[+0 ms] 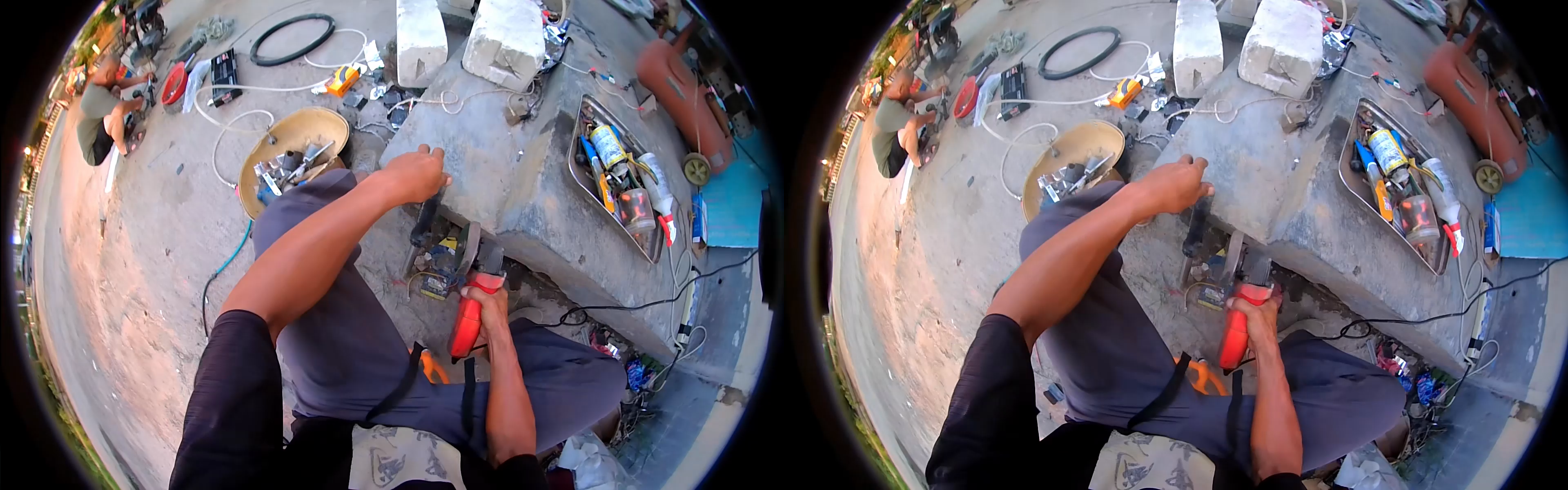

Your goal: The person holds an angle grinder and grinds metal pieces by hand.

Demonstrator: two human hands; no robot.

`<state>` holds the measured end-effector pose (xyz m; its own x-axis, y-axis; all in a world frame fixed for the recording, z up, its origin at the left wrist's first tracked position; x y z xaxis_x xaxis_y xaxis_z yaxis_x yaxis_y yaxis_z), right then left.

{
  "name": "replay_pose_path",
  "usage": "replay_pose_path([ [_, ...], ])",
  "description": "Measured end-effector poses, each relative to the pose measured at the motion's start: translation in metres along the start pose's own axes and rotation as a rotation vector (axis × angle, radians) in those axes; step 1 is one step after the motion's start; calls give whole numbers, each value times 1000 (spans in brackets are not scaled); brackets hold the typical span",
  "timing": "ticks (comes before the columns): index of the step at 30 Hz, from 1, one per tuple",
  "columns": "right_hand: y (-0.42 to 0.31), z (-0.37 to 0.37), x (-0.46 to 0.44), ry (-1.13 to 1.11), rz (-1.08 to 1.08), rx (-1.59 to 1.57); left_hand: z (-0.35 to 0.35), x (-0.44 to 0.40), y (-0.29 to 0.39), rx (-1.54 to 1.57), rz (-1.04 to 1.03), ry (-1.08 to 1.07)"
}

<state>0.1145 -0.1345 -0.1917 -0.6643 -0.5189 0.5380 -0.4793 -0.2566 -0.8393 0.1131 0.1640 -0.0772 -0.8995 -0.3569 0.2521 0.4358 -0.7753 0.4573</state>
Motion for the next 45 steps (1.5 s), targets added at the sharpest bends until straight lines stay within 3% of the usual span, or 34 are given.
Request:
replay_pose_path([
  [3,23,3,-10,-49,-91,28,-20,-18,-8,94,-124,0],
  [9,29,-5,-22,-105,-127,130,-46,-19,-23,78,-28,-68],
  [21,70,-10,-32,-150,-227,43,-79,-44,-16,-17,-159,-5],
  [27,72,-19,-39,-174,-194,-10,-88,-47,-26,58,27,-104],
  [29,75,-17,-40,-176,-182,-4,-104,-64,-25,-152,-122,-161],
  [31,78,-13,-47,-228,-196,70,-103,-58,-19,-165,-137,-202],
  [33,75,-11,-44,-236,-213,97,-87,-51,-21,7,-13,-214],
  [35,63,-11,-38,-204,-229,76,-92,-56,-27,-107,-94,-252],
  [39,73,-7,-40,-209,-202,70,-89,-53,-37,137,-59,-205],
  [42,85,-10,-44,-210,-182,85,-94,-55,-43,156,-48,-161],
  [45,89,-17,-42,-194,-173,90,-110,-64,-42,-57,-213,-248],
])
Point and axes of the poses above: each hand's wrist, its own x-axis away from the middle knuckle, its own z-axis out of the back of the hand, y = z × x, the point moved 8 cm from there along -x, towards the middle knuckle, and after that the axes turned 2 degrees about z, right-handed, at the moved point
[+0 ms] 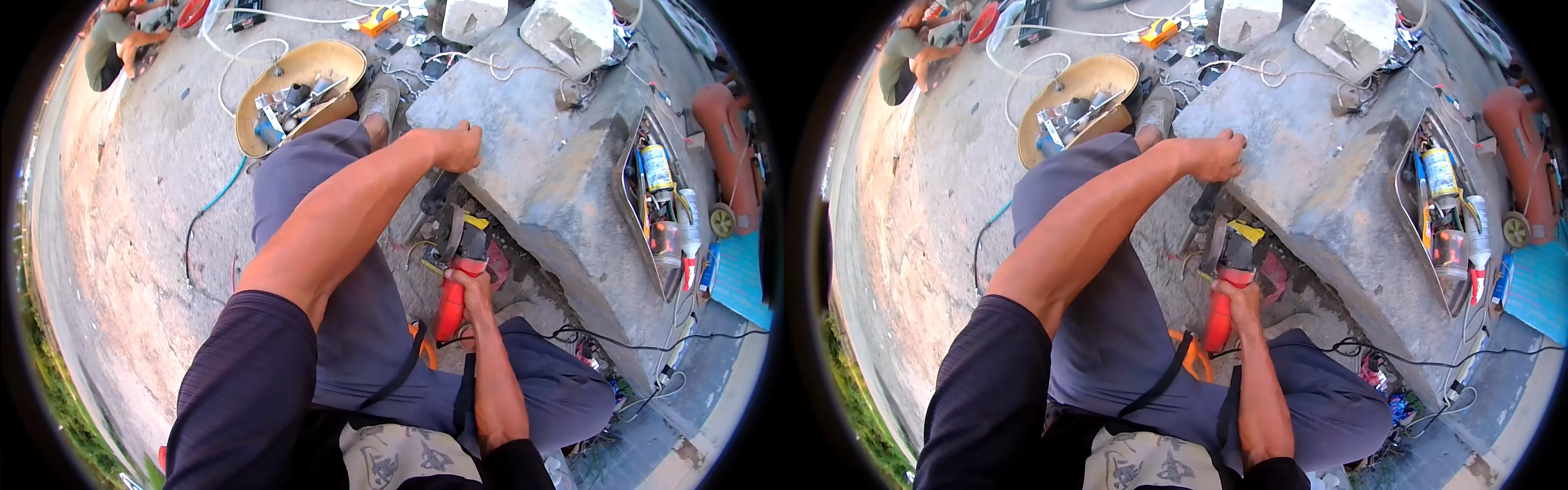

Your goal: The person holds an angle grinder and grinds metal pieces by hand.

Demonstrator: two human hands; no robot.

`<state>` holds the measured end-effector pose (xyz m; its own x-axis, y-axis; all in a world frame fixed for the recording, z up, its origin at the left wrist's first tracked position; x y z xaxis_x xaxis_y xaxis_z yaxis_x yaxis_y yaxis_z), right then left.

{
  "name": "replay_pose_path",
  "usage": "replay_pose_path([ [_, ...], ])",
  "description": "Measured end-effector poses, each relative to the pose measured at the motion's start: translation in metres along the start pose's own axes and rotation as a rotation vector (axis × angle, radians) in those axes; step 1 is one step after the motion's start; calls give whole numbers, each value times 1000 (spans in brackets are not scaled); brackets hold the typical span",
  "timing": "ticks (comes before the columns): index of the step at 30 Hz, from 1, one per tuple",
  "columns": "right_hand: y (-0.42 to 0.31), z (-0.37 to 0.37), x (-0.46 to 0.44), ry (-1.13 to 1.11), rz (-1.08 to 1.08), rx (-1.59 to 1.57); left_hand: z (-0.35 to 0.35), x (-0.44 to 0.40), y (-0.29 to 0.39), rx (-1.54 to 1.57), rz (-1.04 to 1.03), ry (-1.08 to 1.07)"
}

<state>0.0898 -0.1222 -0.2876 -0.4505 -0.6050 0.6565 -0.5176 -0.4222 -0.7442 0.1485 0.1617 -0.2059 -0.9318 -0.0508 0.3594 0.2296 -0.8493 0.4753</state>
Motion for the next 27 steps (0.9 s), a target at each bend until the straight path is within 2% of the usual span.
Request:
replay_pose_path([
  [3,-5,-3,-1,20,15,10,10,9,0,203,146,16],
  [6,-6,-4,-3,33,4,28,21,19,8,224,122,36],
  [16,-17,-8,-9,29,10,60,2,3,3,-34,35,19],
  [27,-17,-8,-13,49,-9,108,13,15,16,-33,60,-19],
])
Point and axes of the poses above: each hand's wrist, its own x-axis away from the middle knuckle, its own z-axis out of the back of the hand, y = z × x, the point moved 8 cm from there along -x, towards the middle knuckle, and after that the axes turned 2 degrees about z, right-handed, at the moved point
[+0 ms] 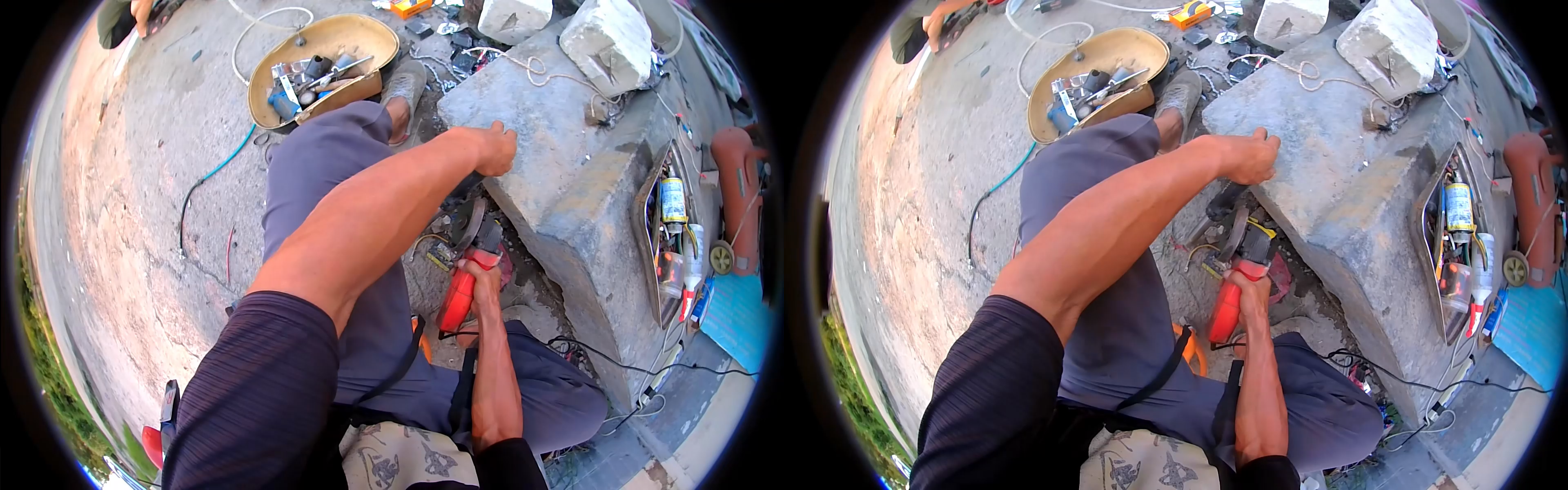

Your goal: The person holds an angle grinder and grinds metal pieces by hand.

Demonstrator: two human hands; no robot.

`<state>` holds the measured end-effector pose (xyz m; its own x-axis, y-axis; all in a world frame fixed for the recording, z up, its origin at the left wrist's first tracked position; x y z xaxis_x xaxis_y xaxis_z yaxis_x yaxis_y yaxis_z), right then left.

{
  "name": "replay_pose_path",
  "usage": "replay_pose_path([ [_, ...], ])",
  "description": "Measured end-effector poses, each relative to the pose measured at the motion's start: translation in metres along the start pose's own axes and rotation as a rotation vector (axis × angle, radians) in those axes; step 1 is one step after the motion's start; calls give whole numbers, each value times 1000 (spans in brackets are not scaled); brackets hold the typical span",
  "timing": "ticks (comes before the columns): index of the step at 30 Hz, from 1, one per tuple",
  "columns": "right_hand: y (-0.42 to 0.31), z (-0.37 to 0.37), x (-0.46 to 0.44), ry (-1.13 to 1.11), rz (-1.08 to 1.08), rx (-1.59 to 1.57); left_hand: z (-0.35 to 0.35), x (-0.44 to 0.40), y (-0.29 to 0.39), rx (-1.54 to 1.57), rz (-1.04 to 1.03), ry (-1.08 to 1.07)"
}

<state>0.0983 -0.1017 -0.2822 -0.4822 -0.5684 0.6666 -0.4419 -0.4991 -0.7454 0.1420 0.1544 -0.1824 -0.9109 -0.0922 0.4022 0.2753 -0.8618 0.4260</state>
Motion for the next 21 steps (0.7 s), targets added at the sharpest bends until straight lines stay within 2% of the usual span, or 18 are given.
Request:
replay_pose_path([
  [2,0,1,-2,4,24,2,-5,-6,5,-170,-77,-59],
  [4,-2,1,-2,1,27,14,-10,-10,2,-190,-76,-59],
  [7,-4,-1,-2,-4,31,19,-8,-7,-7,17,28,31],
  [11,-3,0,-3,-5,28,5,-1,-2,-3,60,41,34],
  [14,-2,0,-4,-7,30,3,-5,-4,-2,-11,6,4],
  [17,-2,0,-2,-5,32,4,-7,-6,6,-217,-84,-51],
  [19,-2,-1,-2,5,40,-7,-7,-10,1,-138,-69,-19],
  [21,-1,0,-2,7,44,-19,-2,-5,-7,184,26,87],
])
Point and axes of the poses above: each hand's wrist, its own x-axis away from the middle knuckle, its own z-axis out of the back of the hand, y = z × x, the point moved 8 cm from there along -x, towards the middle knuckle, and after that the axes turned 2 degrees about z, right-handed, at the moved point
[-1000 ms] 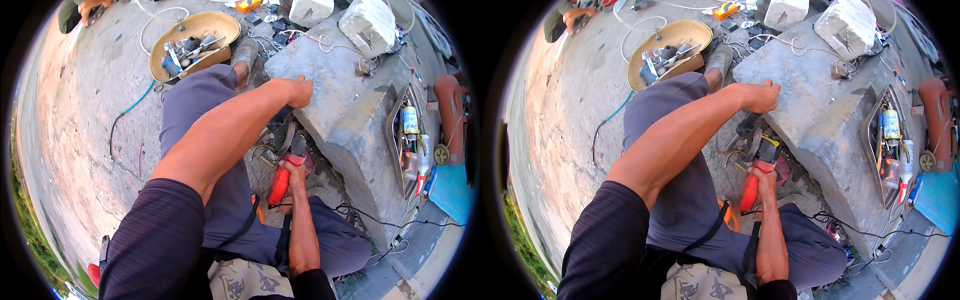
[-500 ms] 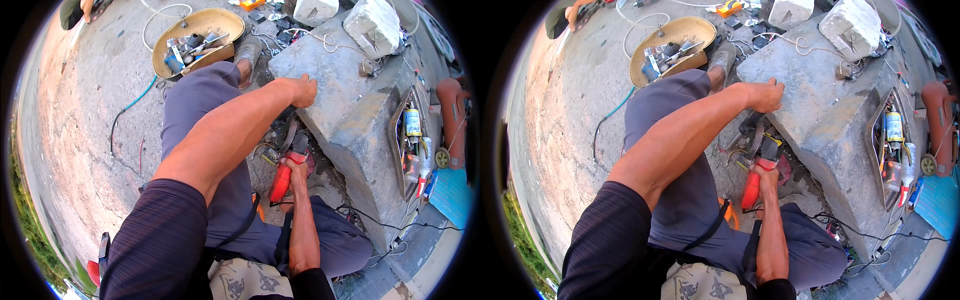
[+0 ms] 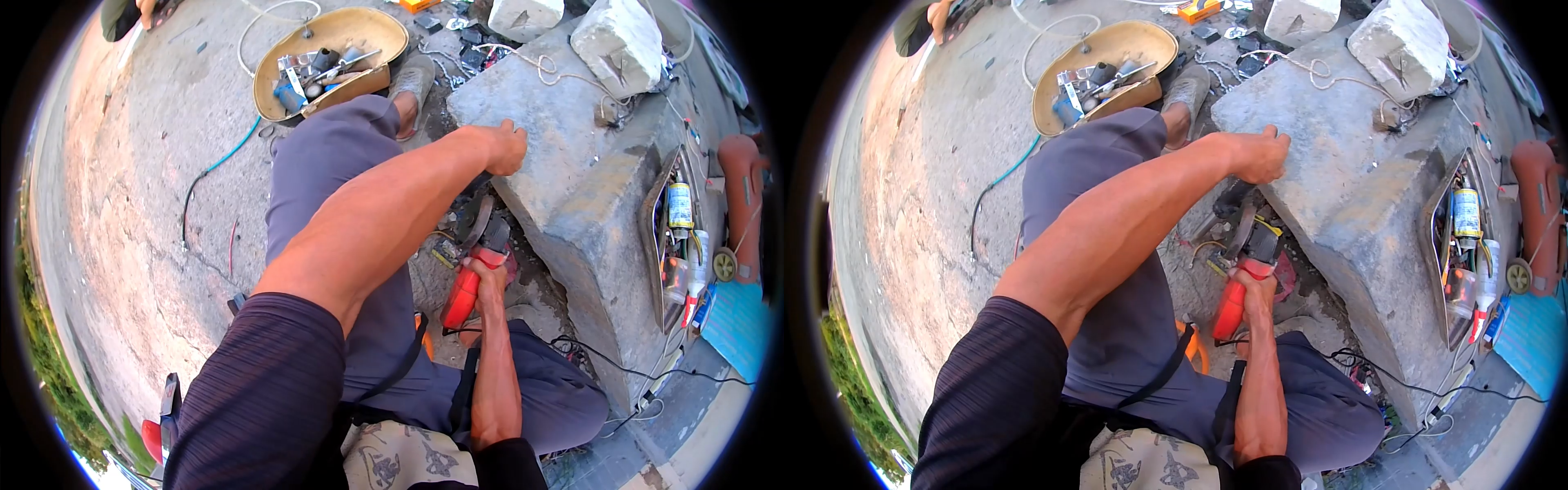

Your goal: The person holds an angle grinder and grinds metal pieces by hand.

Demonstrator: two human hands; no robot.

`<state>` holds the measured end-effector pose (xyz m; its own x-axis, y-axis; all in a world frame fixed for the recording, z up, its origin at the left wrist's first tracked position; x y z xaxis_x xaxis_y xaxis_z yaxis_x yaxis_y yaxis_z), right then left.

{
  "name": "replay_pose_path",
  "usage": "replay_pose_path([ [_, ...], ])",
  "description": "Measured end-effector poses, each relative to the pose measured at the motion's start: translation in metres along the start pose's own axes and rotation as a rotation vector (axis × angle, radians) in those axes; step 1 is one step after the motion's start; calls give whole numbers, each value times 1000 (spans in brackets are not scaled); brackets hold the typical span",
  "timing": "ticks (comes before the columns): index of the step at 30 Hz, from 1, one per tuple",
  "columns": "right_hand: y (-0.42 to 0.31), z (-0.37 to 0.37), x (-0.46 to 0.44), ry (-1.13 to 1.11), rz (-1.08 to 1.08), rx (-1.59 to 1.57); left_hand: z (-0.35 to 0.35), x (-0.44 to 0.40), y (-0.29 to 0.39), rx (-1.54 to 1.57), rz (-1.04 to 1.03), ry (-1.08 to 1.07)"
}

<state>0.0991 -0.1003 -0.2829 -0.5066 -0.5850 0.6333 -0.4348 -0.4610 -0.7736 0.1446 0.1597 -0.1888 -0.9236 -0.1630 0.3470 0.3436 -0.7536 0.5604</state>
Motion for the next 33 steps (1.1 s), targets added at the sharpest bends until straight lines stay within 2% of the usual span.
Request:
replay_pose_path([
  [18,-4,1,-3,8,3,9,5,8,0,81,129,-18],
  [20,-5,1,-4,3,15,10,-18,-17,-7,-202,7,-58],
  [22,-5,1,-3,6,7,8,-11,-9,0,-195,-3,-54],
  [24,-5,1,-4,7,8,11,7,11,2,100,100,-6],
  [30,-2,1,-6,-3,27,25,2,5,1,71,78,-17],
  [33,-2,0,-5,-6,20,17,0,5,5,-55,20,-28],
])
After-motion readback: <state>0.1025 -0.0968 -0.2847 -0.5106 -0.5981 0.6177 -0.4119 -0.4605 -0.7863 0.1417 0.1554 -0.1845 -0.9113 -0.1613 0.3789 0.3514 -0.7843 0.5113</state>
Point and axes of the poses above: each hand's wrist, its own x-axis away from the middle knuckle, its own z-axis out of the back of the hand, y = z × x, the point moved 8 cm from there along -x, towards the middle knuckle, and after that the axes turned 2 degrees about z, right-handed, at the moved point
